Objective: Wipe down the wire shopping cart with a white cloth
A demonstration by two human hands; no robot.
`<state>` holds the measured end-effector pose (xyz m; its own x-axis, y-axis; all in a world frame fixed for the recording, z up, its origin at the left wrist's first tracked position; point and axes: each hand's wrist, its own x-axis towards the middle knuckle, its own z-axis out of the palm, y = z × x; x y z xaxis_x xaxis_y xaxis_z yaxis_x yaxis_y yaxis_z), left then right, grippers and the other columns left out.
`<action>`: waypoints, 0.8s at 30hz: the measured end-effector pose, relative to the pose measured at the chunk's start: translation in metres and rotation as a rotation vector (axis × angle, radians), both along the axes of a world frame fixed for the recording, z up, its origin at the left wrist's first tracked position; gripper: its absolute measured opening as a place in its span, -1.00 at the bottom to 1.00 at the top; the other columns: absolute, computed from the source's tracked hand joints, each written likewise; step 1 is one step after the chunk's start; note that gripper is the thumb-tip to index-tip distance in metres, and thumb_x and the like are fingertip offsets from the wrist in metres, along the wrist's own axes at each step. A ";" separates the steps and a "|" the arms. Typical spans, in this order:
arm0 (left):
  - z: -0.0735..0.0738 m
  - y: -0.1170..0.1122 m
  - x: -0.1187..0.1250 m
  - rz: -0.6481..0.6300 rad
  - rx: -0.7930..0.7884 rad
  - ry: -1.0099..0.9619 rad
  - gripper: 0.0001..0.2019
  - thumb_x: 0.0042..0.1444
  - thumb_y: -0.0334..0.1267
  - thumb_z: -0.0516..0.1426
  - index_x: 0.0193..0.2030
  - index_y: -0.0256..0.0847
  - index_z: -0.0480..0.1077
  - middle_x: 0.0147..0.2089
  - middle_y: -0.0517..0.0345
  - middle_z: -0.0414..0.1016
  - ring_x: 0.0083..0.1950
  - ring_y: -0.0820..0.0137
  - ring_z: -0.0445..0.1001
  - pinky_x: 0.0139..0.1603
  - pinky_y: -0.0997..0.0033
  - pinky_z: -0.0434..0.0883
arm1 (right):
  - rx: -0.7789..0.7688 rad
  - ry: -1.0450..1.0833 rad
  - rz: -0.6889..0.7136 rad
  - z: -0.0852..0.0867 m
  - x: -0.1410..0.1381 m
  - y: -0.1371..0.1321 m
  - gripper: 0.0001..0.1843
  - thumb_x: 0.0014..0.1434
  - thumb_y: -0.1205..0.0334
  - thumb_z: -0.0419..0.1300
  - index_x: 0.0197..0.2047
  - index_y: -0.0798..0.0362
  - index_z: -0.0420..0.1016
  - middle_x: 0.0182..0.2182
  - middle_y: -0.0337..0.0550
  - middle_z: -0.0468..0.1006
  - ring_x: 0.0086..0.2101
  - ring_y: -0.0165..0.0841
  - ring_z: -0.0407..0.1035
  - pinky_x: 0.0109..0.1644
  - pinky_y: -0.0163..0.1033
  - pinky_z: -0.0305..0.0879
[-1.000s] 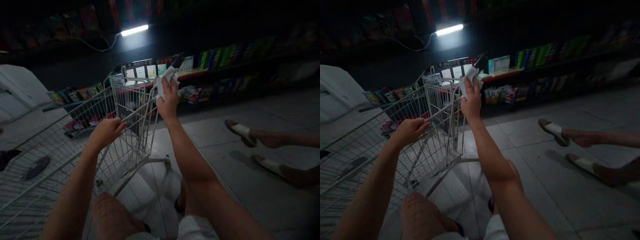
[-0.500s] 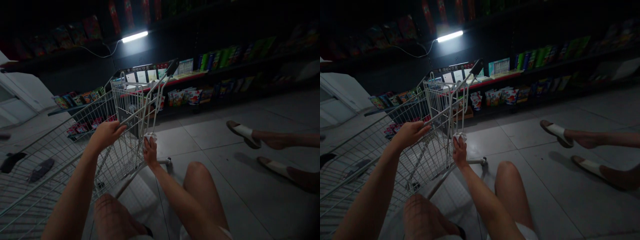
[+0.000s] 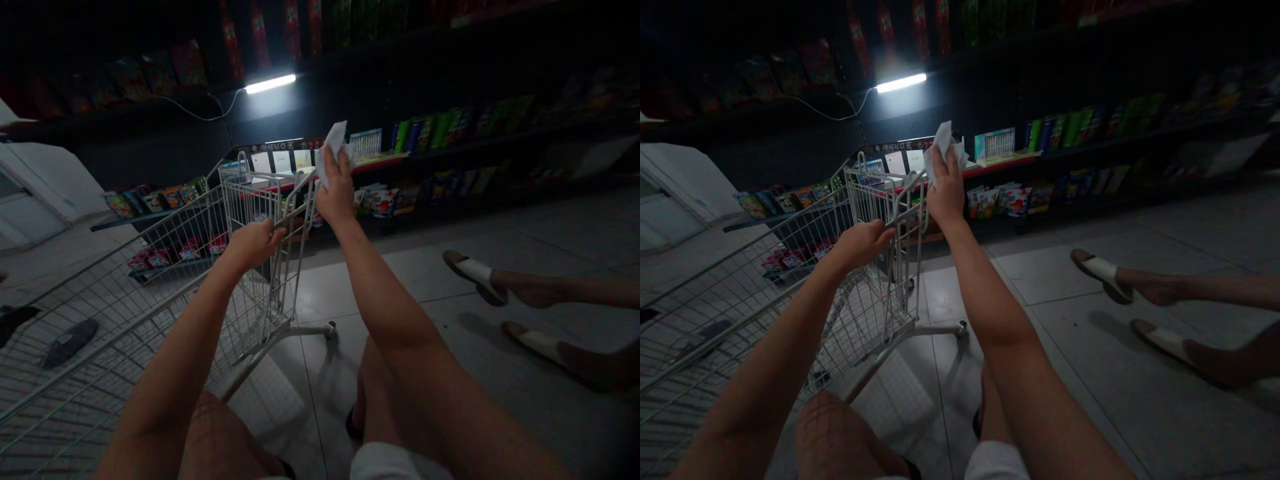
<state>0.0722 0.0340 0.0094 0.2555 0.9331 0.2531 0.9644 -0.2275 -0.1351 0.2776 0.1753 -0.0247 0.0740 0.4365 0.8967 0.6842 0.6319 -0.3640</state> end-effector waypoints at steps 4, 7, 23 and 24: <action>-0.006 0.012 0.016 0.035 0.101 0.010 -0.44 0.40 -0.02 -0.24 -0.06 -0.30 0.49 -0.14 -0.25 0.61 -0.12 0.12 0.58 -0.18 0.22 0.37 | -0.039 -0.009 0.024 -0.059 -0.039 -0.036 -0.10 0.12 0.53 0.02 0.49 -0.14 -0.03 0.46 -0.21 -0.01 0.41 0.01 -0.08 0.36 0.21 0.23; -0.008 0.011 0.013 0.035 0.128 0.007 -0.43 0.39 0.03 -0.23 -0.06 -0.28 0.50 -0.16 -0.23 0.62 -0.14 0.13 0.58 -0.18 0.21 0.38 | -0.116 -0.043 0.056 -0.104 -0.050 -0.061 -0.12 0.12 0.55 0.03 0.46 -0.15 0.05 0.47 -0.20 0.00 0.40 -0.01 -0.05 0.37 0.20 0.22; -0.010 0.003 0.010 0.079 0.134 -0.053 -0.52 0.30 0.12 -0.05 -0.06 -0.21 0.50 -0.20 -0.12 0.58 -0.16 0.17 0.50 -0.15 0.19 0.34 | -0.731 0.055 0.173 -0.331 -0.128 -0.153 -0.19 0.02 0.57 0.08 0.37 0.03 0.29 0.40 0.10 0.12 0.34 -0.03 0.14 0.38 0.04 0.22; -0.010 0.003 0.009 0.083 0.130 -0.064 -0.53 0.30 0.12 -0.04 -0.06 -0.20 0.50 -0.20 -0.11 0.58 -0.15 0.18 0.50 -0.13 0.20 0.34 | -0.769 0.082 0.194 -0.341 -0.133 -0.160 -0.18 0.00 0.58 0.07 0.36 0.06 0.30 0.38 0.12 0.15 0.34 -0.03 0.14 0.38 0.04 0.22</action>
